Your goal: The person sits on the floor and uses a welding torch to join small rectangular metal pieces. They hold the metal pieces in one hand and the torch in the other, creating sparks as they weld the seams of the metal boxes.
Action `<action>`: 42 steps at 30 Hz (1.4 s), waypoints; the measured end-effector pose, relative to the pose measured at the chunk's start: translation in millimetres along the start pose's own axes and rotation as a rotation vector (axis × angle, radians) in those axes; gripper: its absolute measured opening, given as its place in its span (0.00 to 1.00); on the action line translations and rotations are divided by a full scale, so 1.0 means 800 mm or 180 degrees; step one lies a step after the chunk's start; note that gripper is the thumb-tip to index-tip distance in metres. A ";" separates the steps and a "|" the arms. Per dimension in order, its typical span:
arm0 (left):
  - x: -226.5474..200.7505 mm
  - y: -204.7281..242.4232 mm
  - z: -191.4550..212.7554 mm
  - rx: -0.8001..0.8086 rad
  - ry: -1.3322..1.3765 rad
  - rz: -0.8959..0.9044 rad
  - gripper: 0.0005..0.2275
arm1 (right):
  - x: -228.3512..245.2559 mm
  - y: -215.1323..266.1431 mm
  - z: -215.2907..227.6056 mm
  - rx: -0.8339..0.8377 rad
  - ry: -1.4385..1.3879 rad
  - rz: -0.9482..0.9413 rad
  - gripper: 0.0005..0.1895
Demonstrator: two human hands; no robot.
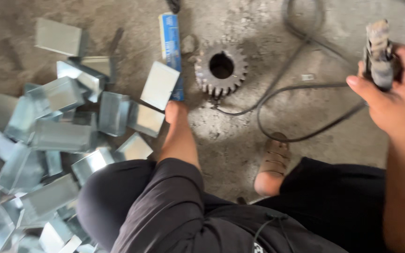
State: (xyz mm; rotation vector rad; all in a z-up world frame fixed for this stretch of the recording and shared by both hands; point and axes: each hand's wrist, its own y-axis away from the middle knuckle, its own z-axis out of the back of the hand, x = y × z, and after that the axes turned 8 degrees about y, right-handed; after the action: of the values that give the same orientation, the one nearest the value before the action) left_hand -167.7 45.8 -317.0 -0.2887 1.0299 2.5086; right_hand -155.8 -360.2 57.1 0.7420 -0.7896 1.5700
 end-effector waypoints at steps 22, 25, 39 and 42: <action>-0.004 -0.003 0.002 -0.0007 0.0038 0.0483 0.19 | -0.014 0.021 -0.025 0.0419 0.1328 0.0239 0.19; 0.004 -0.014 -0.016 -0.0206 0.0249 0.0517 0.13 | -0.011 0.019 -0.028 0.0417 0.1359 0.0209 0.20; -0.002 -0.001 -0.003 0.0207 -0.0050 0.0059 0.14 | 0.007 0.011 -0.033 0.0438 0.1624 0.0380 0.25; -0.004 0.001 0.011 0.0260 -0.0223 0.0039 0.14 | 0.003 0.010 -0.031 0.0494 0.1456 0.0377 0.23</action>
State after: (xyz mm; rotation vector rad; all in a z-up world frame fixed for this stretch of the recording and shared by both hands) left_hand -165.4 50.0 -309.2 -0.1699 1.1057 2.4616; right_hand -165.2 -339.3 43.7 0.4225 -0.3827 1.8334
